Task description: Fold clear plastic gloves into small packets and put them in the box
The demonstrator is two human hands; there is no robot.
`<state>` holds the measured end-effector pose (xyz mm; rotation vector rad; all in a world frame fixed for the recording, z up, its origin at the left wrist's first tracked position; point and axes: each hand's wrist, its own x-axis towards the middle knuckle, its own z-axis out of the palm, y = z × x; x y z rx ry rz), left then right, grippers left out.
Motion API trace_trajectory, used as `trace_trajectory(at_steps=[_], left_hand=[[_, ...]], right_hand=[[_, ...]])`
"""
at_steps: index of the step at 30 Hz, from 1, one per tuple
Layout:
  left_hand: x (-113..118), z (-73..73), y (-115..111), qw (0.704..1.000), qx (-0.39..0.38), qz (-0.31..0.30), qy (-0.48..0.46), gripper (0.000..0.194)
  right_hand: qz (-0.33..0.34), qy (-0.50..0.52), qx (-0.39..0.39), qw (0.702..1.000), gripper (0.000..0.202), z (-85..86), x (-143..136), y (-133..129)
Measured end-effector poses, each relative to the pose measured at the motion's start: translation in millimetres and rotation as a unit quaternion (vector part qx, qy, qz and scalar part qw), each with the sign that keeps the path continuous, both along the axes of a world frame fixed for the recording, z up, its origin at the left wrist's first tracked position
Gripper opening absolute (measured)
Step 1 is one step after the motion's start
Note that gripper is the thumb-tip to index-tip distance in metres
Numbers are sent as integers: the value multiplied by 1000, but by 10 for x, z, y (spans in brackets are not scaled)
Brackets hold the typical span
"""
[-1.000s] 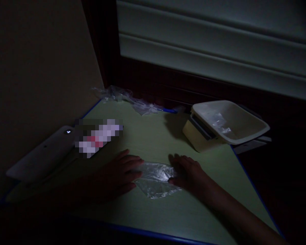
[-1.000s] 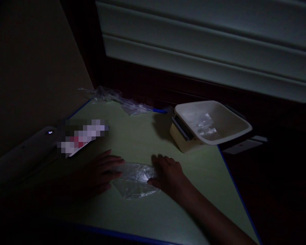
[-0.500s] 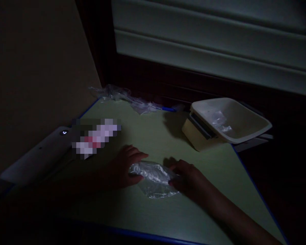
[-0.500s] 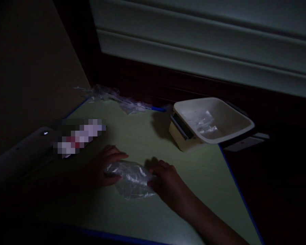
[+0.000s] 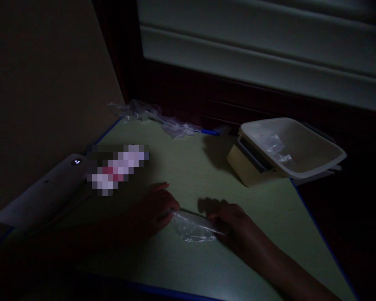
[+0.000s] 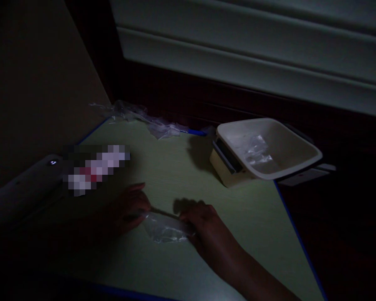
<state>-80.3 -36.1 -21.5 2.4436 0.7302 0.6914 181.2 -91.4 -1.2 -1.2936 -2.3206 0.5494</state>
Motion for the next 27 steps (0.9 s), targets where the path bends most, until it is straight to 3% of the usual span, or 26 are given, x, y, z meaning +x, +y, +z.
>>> trace_trajectory(at_steps=[4, 13, 16, 20, 23, 27], left_hand=[[-58, 30, -2, 994, 81, -69, 36, 24], [-8, 179, 10, 944, 279, -108, 137, 18], [17, 220, -25, 930, 317, -98, 161, 20], [19, 253, -87, 910, 341, -104, 210, 19], [20, 262, -111, 903, 341, -111, 237, 18], [10, 273, -110, 914, 331, -106, 207, 23]], right_hand=[[32, -48, 87, 995, 20, 24, 32, 10], [80, -164, 250, 951, 30, 20, 128, -40], [50, -220, 261, 939, 34, 49, 127, -135], [20, -256, 265, 930, 36, 220, -75, -265], [46, -212, 248, 944, 37, 299, -317, -310], [73, -186, 145, 969, 62, 168, -521, -312]])
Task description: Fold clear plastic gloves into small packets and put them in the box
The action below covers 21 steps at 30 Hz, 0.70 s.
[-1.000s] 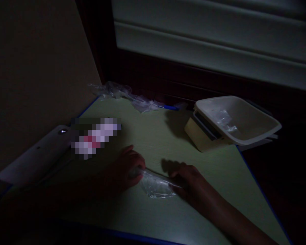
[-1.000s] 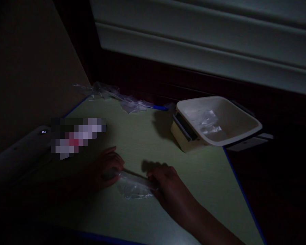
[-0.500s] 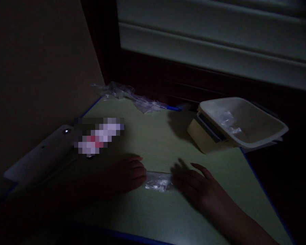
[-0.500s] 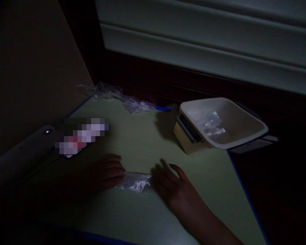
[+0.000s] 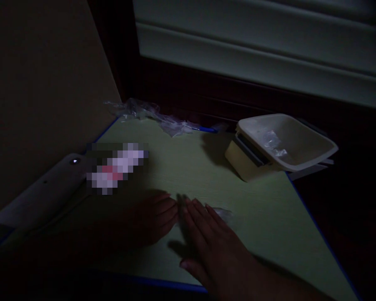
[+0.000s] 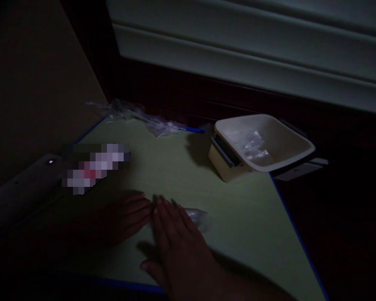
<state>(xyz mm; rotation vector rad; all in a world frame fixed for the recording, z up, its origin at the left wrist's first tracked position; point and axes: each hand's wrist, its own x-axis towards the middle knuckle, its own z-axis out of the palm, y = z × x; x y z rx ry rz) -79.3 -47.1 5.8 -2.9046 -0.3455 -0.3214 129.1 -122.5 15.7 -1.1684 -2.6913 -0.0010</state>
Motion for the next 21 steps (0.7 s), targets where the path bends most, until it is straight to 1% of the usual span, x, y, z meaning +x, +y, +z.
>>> trace_trajectory(at_steps=[2, 4, 6, 8, 11, 13, 18, 21], left_hand=[[-17, 1, -11, 1000, -23, -1, -18, 27], [-36, -14, -42, 998, -56, 0, -30, 30], [-51, -47, -86, 995, -89, 6, -39, 32], [-65, -88, -125, 993, -113, 17, -38, 32], [-83, -125, -152, 991, -130, 23, -33, 36], [-90, -133, -153, 990, -135, 30, -29, 37], [-90, -151, -164, 988, -143, 37, -39, 38], [-118, -134, -173, 988, -151, 40, -24, 42]], right_hand=[[-1, 1, -43, 999, 70, -115, -18, 6], [-3, 3, -71, 997, 73, -202, -3, 12], [-2, 4, -90, 996, 75, -241, 23, 18], [7, 4, -98, 995, 76, -239, 55, 26], [23, 0, -93, 995, 72, -216, 138, 37], [22, -7, -82, 996, 70, -215, 233, 33], [-20, -30, -59, 998, 73, -255, 572, -29], [-42, -37, -46, 997, 73, -270, 745, -72]])
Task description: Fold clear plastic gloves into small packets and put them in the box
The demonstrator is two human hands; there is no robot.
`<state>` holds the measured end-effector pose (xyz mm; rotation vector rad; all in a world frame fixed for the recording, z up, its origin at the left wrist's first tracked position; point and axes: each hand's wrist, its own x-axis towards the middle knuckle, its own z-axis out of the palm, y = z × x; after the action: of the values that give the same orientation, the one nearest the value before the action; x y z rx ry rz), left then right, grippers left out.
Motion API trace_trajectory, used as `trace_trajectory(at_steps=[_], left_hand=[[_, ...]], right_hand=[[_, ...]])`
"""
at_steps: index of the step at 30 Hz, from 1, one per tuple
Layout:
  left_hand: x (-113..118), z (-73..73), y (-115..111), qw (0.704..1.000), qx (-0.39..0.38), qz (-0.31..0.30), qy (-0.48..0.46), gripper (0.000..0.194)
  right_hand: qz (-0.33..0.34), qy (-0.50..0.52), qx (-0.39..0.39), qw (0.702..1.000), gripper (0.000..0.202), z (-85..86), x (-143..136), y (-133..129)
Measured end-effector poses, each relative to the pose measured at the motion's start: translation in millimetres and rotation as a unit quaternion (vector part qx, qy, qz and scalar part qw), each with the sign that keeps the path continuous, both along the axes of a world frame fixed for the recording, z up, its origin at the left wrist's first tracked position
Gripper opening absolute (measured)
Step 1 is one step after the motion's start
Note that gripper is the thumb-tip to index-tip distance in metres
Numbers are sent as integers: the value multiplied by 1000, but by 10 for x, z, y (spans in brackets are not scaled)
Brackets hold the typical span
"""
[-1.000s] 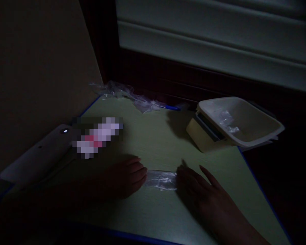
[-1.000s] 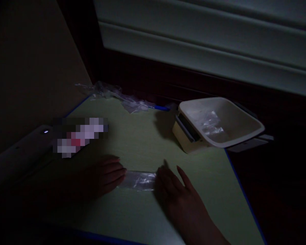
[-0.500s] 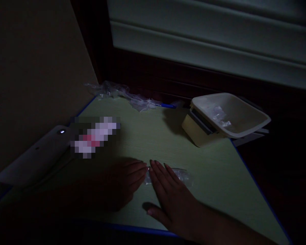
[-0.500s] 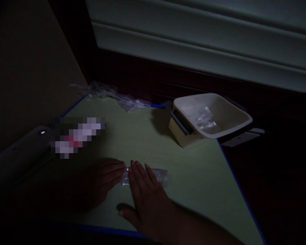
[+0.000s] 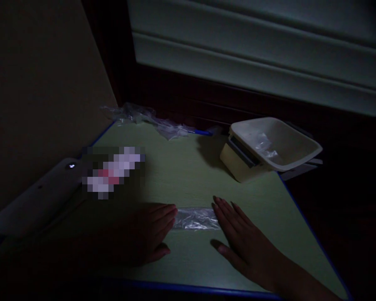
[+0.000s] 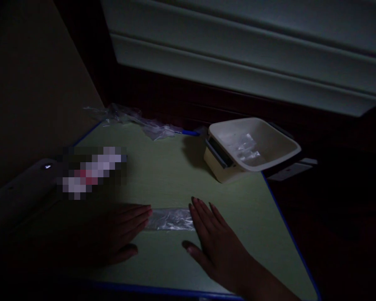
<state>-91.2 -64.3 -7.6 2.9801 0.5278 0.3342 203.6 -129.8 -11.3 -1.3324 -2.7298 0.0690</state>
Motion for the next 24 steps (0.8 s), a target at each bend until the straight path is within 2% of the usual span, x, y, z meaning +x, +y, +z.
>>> trace_trajectory(at_steps=[4, 8, 11, 14, 16, 20, 24], left_hand=[[-82, 108, 21, 999, -22, -26, 25, 53], [-131, 187, 36, 998, -16, -51, 13, 55], [-118, 161, 13, 1000, 8, -24, 3, 54], [-75, 97, -8, 999, 47, 18, 14, 56], [-41, 62, -13, 997, 69, 18, 23, 59], [9, 49, -51, 995, 96, -20, 37, 63], [18, 77, -119, 994, 87, -58, 44, 48]], right_hand=[[-15, 4, 13, 1000, 70, -16, 121, 14], [-51, -12, 27, 998, 71, -19, 137, 126], [-72, -7, 41, 997, 69, 37, 31, 205], [-49, 10, 45, 998, 62, 130, -189, 249], [-19, 18, 36, 999, 56, 174, -350, 274], [4, 29, 7, 1000, 47, 151, -523, 347], [19, 31, -5, 999, 44, 57, -452, 427]])
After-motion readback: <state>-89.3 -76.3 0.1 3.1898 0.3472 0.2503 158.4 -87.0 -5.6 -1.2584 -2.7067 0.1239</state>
